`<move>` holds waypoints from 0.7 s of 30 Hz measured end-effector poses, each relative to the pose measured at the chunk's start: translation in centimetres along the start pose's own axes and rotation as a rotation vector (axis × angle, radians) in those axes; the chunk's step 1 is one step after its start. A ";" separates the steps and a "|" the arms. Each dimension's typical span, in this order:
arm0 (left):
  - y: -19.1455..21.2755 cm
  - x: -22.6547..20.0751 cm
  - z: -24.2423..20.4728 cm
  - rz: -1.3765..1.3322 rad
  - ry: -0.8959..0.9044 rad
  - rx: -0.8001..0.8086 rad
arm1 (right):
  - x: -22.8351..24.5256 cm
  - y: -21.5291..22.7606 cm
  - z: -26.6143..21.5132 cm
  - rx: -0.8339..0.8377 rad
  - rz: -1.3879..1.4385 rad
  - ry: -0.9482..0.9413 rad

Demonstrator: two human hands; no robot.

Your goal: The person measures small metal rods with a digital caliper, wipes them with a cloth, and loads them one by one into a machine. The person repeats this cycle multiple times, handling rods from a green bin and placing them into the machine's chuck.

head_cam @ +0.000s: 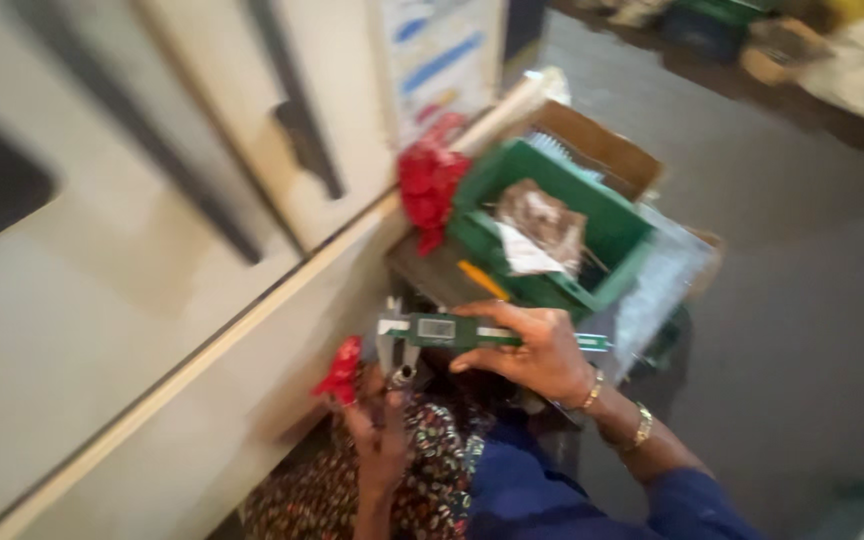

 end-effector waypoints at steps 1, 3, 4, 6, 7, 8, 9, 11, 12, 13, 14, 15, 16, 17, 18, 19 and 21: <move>-0.4 -0.3 0.1 0.001 0.015 0.019 | -0.3 0.3 -0.4 -0.018 -0.011 -0.030; -1.8 -0.9 0.4 -0.058 0.018 0.059 | -1.3 1.0 -1.4 -0.052 -0.025 -0.085; -2.7 -1.1 0.7 -0.118 0.009 0.079 | -1.8 1.4 -2.1 -0.092 -0.039 -0.104; -3.9 -1.6 1.5 -0.155 0.011 0.064 | -3.3 2.0 -3.2 -0.158 -0.062 -0.127; -4.5 -1.9 1.9 -0.132 0.015 0.031 | -4.5 2.4 -3.7 -0.221 -0.065 -0.225; -4.9 -2.2 2.3 -0.109 0.019 -0.003 | -5.9 2.8 -4.3 -0.285 -0.066 -0.322; -5.3 -2.5 2.7 -0.082 0.014 0.007 | -7.6 3.1 -4.7 -0.342 -0.065 -0.412; -5.6 -3.0 3.4 -0.024 0.002 0.018 | -11.4 4.8 -5.9 -0.631 -0.107 -0.336; -5.8 -3.2 3.7 -0.043 -0.013 0.039 | -14.0 5.8 -6.6 -0.763 -0.140 -0.434; -5.9 -3.5 3.9 -0.060 -0.028 0.053 | -16.7 6.9 -7.5 -0.889 -0.169 -0.529; -6.1 -3.7 4.1 -0.077 -0.043 0.068 | -19.4 8.0 -8.4 -0.937 -0.133 -0.564; -6.3 -3.8 4.3 -0.104 -0.030 0.069 | -22.0 8.7 -9.6 -0.979 -0.094 -0.599; -6.5 -3.8 4.4 -0.130 -0.016 0.070 | -24.5 9.1 -10.9 -1.035 -0.063 -0.642; -6.8 -3.9 4.6 -0.157 -0.004 0.069 | -27.3 9.2 -11.9 -1.089 -0.030 -0.685; -7.0 -4.0 4.7 -0.165 0.013 0.077 | -30.0 9.1 -12.9 -1.142 0.003 -0.728; -7.2 -4.1 4.9 -0.174 0.029 0.086 | -32.2 8.8 -13.9 -1.123 -0.132 -0.732; -7.5 -4.2 5.1 -0.178 0.043 0.098 | -35.5 6.8 -16.1 -1.079 -0.400 -0.732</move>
Point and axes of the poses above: each hand's wrist, its own z-axis towards the middle knuckle, its own y-axis out of the back of the hand, x = y × z, the point moved 2 cm from there along z, towards the middle knuckle
